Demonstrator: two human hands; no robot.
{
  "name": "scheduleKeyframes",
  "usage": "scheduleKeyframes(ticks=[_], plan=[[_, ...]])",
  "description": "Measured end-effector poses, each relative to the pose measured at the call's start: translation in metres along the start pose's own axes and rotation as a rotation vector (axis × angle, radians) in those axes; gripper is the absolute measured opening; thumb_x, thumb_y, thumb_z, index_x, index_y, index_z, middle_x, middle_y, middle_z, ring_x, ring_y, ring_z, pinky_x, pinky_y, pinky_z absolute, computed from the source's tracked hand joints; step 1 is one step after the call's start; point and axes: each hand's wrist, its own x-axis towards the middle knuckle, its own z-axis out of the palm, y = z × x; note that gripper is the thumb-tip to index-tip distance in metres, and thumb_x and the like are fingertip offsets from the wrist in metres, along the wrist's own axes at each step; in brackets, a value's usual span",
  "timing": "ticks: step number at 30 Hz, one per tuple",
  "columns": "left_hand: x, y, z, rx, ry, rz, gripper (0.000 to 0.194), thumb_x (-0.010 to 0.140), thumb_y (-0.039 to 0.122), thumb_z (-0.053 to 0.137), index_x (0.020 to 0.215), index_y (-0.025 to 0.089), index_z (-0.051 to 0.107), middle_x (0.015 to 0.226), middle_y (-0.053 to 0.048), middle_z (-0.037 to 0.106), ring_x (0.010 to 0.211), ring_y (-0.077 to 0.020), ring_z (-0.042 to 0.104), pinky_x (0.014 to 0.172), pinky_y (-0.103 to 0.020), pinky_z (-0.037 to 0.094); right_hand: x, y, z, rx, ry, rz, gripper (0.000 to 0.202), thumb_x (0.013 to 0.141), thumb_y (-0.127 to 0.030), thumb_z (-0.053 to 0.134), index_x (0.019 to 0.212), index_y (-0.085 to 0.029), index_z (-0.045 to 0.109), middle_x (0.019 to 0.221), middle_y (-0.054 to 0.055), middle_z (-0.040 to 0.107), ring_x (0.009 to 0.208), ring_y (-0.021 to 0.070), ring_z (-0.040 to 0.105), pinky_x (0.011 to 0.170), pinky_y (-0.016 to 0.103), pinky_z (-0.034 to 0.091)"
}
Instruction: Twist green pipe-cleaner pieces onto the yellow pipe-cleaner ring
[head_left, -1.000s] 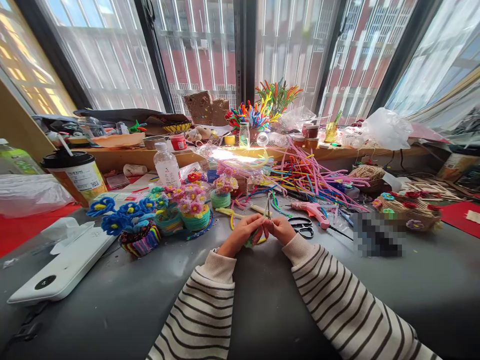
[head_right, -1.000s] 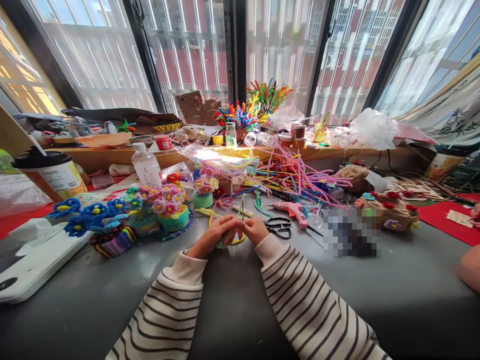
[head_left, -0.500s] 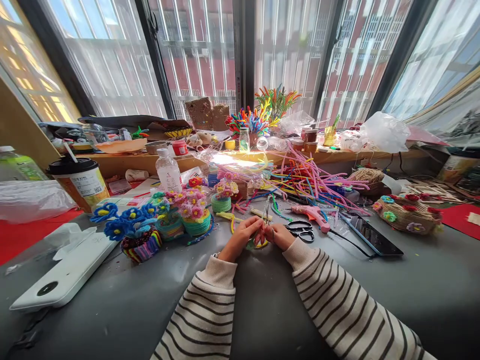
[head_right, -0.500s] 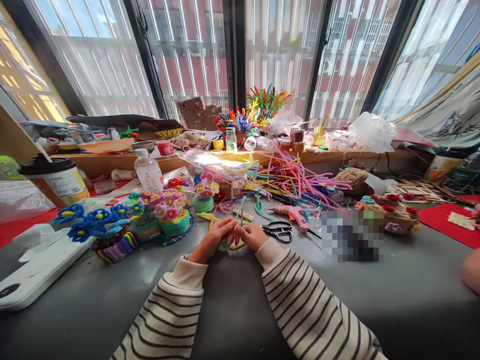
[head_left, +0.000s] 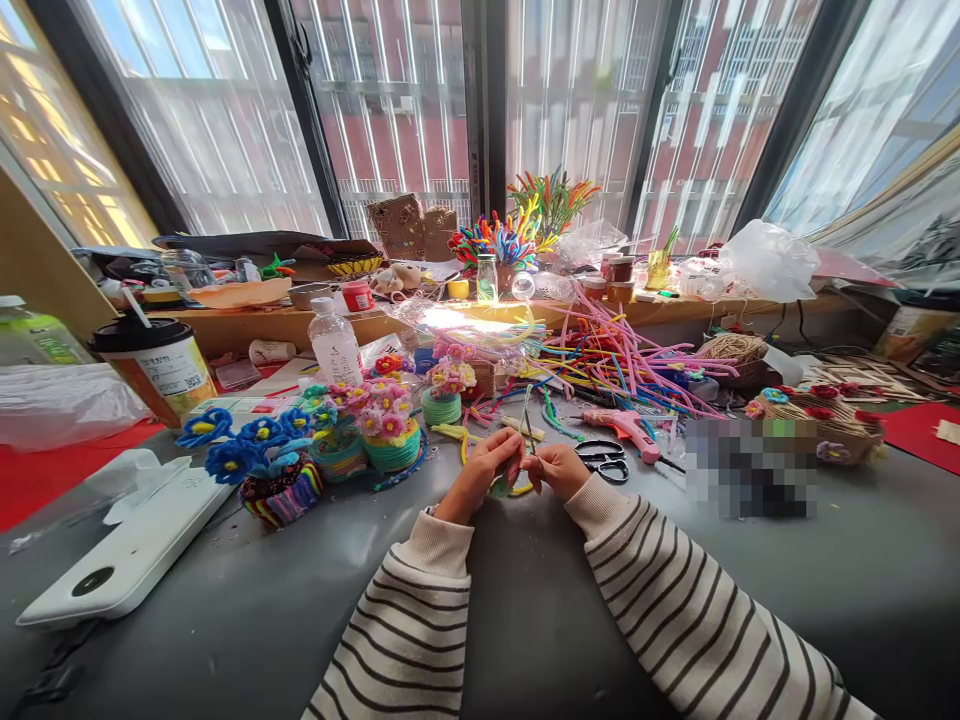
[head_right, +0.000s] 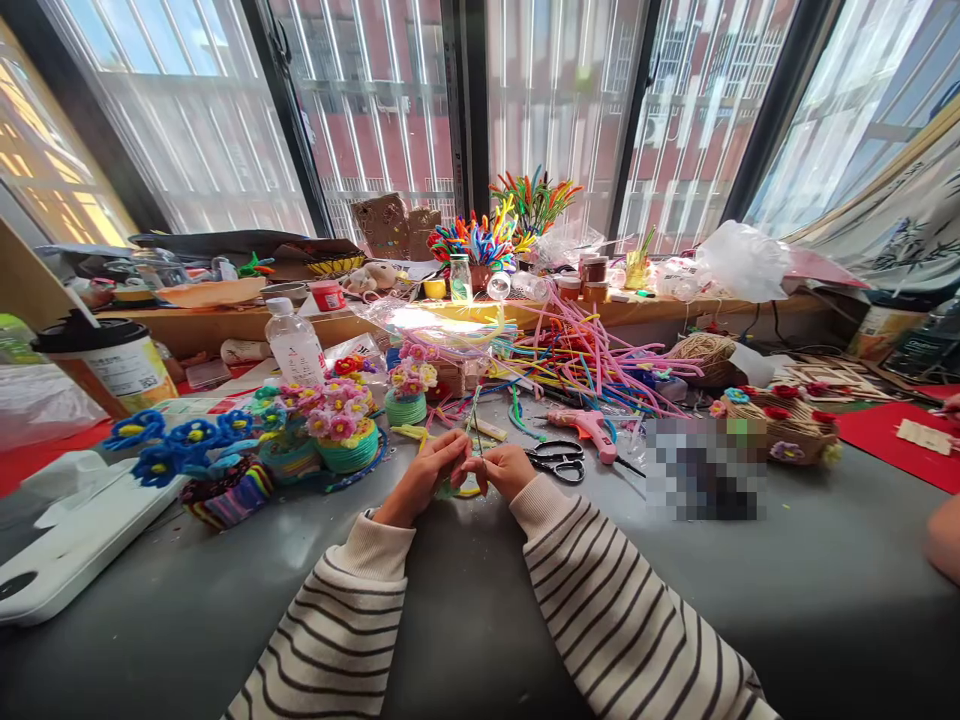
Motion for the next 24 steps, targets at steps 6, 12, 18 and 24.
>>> scheduleKeyframes(ticks=[6,12,18,24], plan=[[-0.0013,0.0014,0.0018,-0.019,-0.01,-0.002,0.025,0.069,0.039,0.049,0.06,0.016,0.045,0.04,0.005,0.04,0.037,-0.005,0.035,0.042,-0.02,0.024,0.0009,0.0044,-0.0013,-0.04,-0.098,-0.039,0.069,0.06,-0.073,0.021,0.046,-0.014,0.055,0.037,-0.001,0.04,0.036,0.0059,0.028,0.04,0.021,0.02],[-0.0019,0.0014,0.0031,-0.014,-0.044,-0.025,0.026,0.069,0.037,0.049,0.057,0.015,0.044,0.04,0.005,0.04,0.038,-0.0045,0.034,0.042,-0.02,0.023,-0.0003,0.0017,-0.0019,-0.053,-0.072,-0.033,0.064,0.06,-0.07,0.03,0.037,-0.014,0.049,0.037,0.001,0.043,0.038,0.0065,0.033,0.043,0.022,0.026],[0.0021,0.0003,-0.0011,0.015,0.038,0.04,0.025,0.068,0.036,0.05,0.057,0.014,0.046,0.045,0.005,0.041,0.043,-0.0044,0.036,0.045,-0.019,0.025,0.0005,0.0025,-0.0021,-0.046,0.022,0.027,0.06,0.057,-0.068,0.04,0.032,-0.014,0.048,0.03,-0.001,0.035,0.035,0.0057,0.03,0.041,0.022,0.025],[0.0042,-0.003,-0.0027,0.082,0.16,0.048,0.024,0.064,0.036,0.055,0.06,0.013,0.053,0.05,0.005,0.044,0.049,-0.0053,0.039,0.05,-0.018,0.028,-0.0006,0.0005,-0.0043,-0.136,-0.039,0.035,0.069,0.06,-0.071,0.026,0.041,-0.012,0.055,0.032,-0.003,0.026,0.034,0.005,0.024,0.039,0.022,0.02]])
